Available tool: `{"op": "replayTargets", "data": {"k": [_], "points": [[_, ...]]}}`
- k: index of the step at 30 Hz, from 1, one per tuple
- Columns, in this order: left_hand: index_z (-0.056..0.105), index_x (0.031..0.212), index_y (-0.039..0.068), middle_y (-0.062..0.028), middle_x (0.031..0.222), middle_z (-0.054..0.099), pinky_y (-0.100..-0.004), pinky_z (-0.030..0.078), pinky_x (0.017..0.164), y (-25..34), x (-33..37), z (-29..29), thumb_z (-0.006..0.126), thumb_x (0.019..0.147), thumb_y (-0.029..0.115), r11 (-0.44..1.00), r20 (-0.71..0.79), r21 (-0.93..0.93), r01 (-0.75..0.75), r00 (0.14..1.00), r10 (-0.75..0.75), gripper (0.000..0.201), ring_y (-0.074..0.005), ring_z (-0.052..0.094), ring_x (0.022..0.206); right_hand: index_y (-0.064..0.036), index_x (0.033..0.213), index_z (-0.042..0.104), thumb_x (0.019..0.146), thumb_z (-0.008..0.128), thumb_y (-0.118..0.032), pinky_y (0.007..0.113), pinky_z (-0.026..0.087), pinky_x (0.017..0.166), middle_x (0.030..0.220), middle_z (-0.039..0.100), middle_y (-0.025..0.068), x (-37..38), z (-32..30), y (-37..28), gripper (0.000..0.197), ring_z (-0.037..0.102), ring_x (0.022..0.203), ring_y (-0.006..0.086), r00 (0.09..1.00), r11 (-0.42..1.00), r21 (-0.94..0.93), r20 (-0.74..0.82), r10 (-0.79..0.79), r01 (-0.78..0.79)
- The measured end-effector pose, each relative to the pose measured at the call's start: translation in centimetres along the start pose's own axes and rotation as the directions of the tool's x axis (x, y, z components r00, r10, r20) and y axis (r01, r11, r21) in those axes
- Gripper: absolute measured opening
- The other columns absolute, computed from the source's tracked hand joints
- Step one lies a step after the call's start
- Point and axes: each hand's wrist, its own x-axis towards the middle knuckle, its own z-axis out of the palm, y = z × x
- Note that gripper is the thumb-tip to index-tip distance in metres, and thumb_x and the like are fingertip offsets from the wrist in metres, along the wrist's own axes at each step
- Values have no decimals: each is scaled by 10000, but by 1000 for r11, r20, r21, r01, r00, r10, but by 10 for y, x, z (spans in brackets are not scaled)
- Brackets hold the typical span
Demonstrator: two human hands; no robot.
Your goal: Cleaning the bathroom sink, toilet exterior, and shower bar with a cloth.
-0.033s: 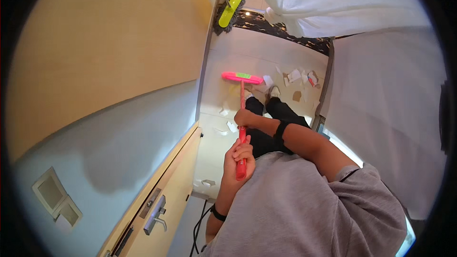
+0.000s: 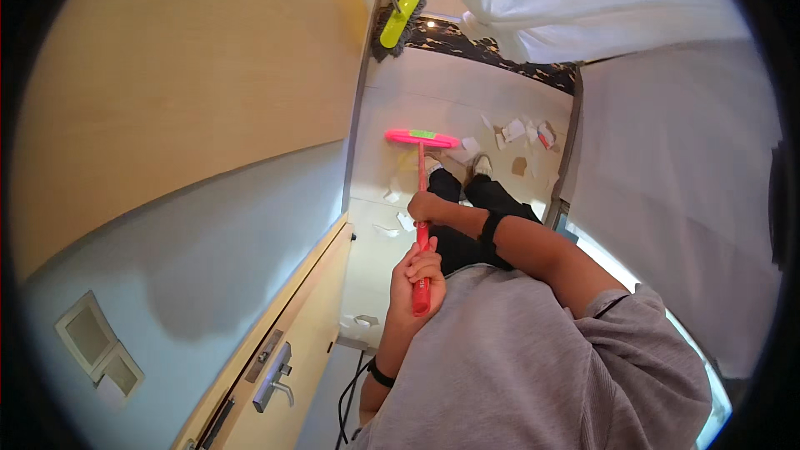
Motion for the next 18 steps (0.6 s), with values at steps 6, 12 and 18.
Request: {"op": "replayTargets", "data": {"k": [6, 12, 18], "points": [[458, 1173, -52, -1, 673, 418, -176, 345, 426, -13, -16, -9, 499, 961, 112, 981, -39, 179, 73, 997, -67, 272, -54, 403, 483, -85, 633, 685, 559, 795, -170, 402, 533, 637, 732, 670, 142, -43, -17, -23, 158, 658, 718, 329, 952, 970, 68, -185, 243, -234], [502, 1063, -33, 13, 629, 410, -184, 335, 408, -18, 68, -53, 518, 948, 124, 798, -140, 507, 326, 944, -297, 195, -54, 379, 448, -76, 716, 713, 626, 764, -228, 426, 532, 659, 770, 682, 146, -115, 38, 52, 184, 671, 744, 322, 831, 866, 58, -255, 494, -496], [473, 1087, -101, -18, 650, 452, -202, 401, 445, -51, 159, -132, 475, 959, 140, 674, -353, 456, 581, 813, -463, 273, -83, 457, 495, -108, 644, 686, 614, 771, -275, 412, 534, 625, 727, 669, 123, -234, 187, 146, 190, 668, 729, 286, 642, 715, 378, -318, 697, -589]]}}
